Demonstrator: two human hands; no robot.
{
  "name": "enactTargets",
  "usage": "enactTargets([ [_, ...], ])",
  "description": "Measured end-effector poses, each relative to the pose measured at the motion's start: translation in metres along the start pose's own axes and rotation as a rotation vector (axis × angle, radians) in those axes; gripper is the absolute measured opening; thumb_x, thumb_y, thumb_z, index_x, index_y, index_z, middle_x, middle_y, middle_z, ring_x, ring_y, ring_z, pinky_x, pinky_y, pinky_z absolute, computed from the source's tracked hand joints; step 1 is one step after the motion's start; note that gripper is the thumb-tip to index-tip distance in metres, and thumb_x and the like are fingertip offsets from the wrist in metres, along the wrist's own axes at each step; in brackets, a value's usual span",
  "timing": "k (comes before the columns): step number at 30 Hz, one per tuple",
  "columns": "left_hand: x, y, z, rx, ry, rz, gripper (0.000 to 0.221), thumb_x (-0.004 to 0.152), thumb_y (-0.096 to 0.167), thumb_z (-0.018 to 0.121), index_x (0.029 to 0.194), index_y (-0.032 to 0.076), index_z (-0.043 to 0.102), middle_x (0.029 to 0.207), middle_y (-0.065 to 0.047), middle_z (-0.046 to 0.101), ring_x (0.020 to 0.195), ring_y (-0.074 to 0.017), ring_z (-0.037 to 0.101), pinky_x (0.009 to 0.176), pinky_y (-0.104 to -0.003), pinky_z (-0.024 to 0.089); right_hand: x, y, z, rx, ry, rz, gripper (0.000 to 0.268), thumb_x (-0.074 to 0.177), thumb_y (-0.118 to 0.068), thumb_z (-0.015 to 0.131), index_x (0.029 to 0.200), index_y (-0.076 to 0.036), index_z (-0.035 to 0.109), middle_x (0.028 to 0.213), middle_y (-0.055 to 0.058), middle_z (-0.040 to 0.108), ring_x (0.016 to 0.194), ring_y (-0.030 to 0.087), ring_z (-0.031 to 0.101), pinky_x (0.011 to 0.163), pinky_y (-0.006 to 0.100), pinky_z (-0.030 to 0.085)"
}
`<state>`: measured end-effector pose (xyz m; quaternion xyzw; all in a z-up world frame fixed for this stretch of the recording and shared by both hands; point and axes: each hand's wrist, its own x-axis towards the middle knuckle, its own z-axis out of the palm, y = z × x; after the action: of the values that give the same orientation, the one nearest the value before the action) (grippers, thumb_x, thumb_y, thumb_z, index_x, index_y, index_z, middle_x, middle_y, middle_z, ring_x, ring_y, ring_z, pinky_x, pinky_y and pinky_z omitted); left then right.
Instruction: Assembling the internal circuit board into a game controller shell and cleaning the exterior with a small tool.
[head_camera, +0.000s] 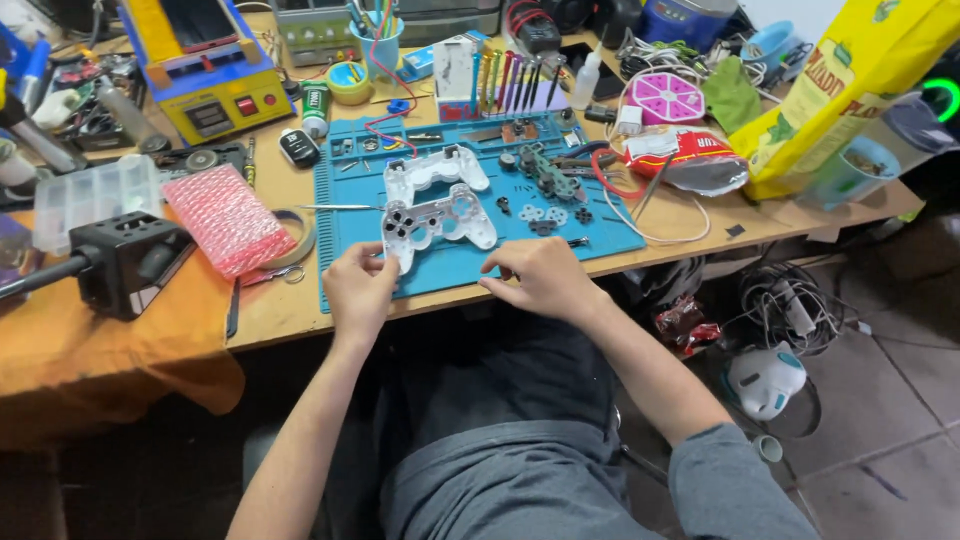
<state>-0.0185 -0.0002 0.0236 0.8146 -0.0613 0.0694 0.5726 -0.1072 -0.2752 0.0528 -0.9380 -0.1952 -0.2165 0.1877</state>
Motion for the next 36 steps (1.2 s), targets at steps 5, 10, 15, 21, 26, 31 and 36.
enactTargets([
  [5, -0.003, 0.006, -0.001, -0.007, -0.009, 0.003, 0.03, 0.092, 0.005, 0.079, 0.12, -0.006, 0.081, 0.086, -0.022, 0.083, 0.066, -0.0234, 0.081, 0.059, -0.036, 0.066, -0.003, 0.035, -0.059, 0.078, 0.234, 0.118, 0.017, 0.094, -0.026, 0.091, 0.107, -0.025, 0.08, 0.073, -0.006, 0.071, 0.066, 0.014, 0.071, 0.067, 0.028, 0.056],
  [10, -0.001, 0.0, 0.002, -0.027, -0.005, 0.028, 0.032, 0.093, 0.001, 0.08, 0.123, -0.01, 0.08, 0.089, -0.026, 0.082, 0.069, -0.0257, 0.082, 0.06, -0.038, 0.067, -0.031, 0.094, -0.121, 0.344, 0.541, 0.38, 0.053, 0.099, -0.019, 0.1, 0.127, -0.014, 0.055, 0.072, -0.001, 0.065, 0.061, 0.008, 0.055, 0.063, 0.022, 0.044],
  [15, -0.003, 0.008, 0.001, 0.066, 0.008, -0.023, 0.026, 0.1, 0.017, 0.082, 0.12, 0.0, 0.083, 0.089, -0.01, 0.084, 0.068, -0.0159, 0.081, 0.063, -0.029, 0.07, -0.034, 0.103, -0.153, 0.15, 0.276, 0.802, 0.066, 0.101, -0.038, 0.092, 0.152, -0.009, 0.061, 0.082, -0.003, 0.068, 0.077, 0.011, 0.066, 0.08, 0.036, 0.054],
  [21, -0.007, 0.009, 0.001, -0.048, 0.018, 0.065, 0.032, 0.093, -0.005, 0.08, 0.123, -0.016, 0.077, 0.09, -0.032, 0.079, 0.073, -0.0292, 0.082, 0.06, -0.038, 0.069, -0.045, 0.148, -0.114, -0.293, 0.163, 0.649, 0.03, 0.115, -0.048, 0.068, 0.108, -0.026, 0.087, 0.082, -0.003, 0.081, 0.084, 0.033, 0.08, 0.079, 0.049, 0.06],
  [26, -0.007, 0.01, 0.002, -0.069, 0.012, 0.053, 0.033, 0.093, -0.005, 0.08, 0.123, -0.017, 0.076, 0.091, -0.033, 0.078, 0.073, -0.0289, 0.082, 0.06, -0.037, 0.07, -0.028, 0.12, -0.095, -0.41, 0.15, 0.452, 0.025, 0.112, -0.035, 0.07, 0.105, -0.016, 0.085, 0.078, 0.006, 0.079, 0.077, 0.037, 0.08, 0.074, 0.051, 0.06],
  [31, -0.007, 0.008, 0.003, -0.069, 0.013, 0.054, 0.031, 0.094, -0.006, 0.08, 0.123, -0.017, 0.076, 0.09, -0.032, 0.078, 0.073, -0.0281, 0.082, 0.06, -0.036, 0.07, -0.017, 0.103, -0.08, -0.433, 0.131, 0.372, 0.019, 0.105, -0.031, 0.073, 0.107, -0.018, 0.086, 0.087, 0.009, 0.082, 0.084, 0.04, 0.082, 0.077, 0.053, 0.063],
  [36, -0.008, 0.01, 0.001, -0.081, 0.013, 0.05, 0.032, 0.094, -0.005, 0.08, 0.123, -0.016, 0.076, 0.09, -0.032, 0.078, 0.073, -0.027, 0.081, 0.06, -0.035, 0.07, -0.032, 0.138, -0.084, -0.425, 0.183, 0.466, 0.036, 0.117, -0.043, 0.061, 0.108, -0.015, 0.082, 0.09, 0.014, 0.08, 0.089, 0.043, 0.082, 0.077, 0.057, 0.062],
])
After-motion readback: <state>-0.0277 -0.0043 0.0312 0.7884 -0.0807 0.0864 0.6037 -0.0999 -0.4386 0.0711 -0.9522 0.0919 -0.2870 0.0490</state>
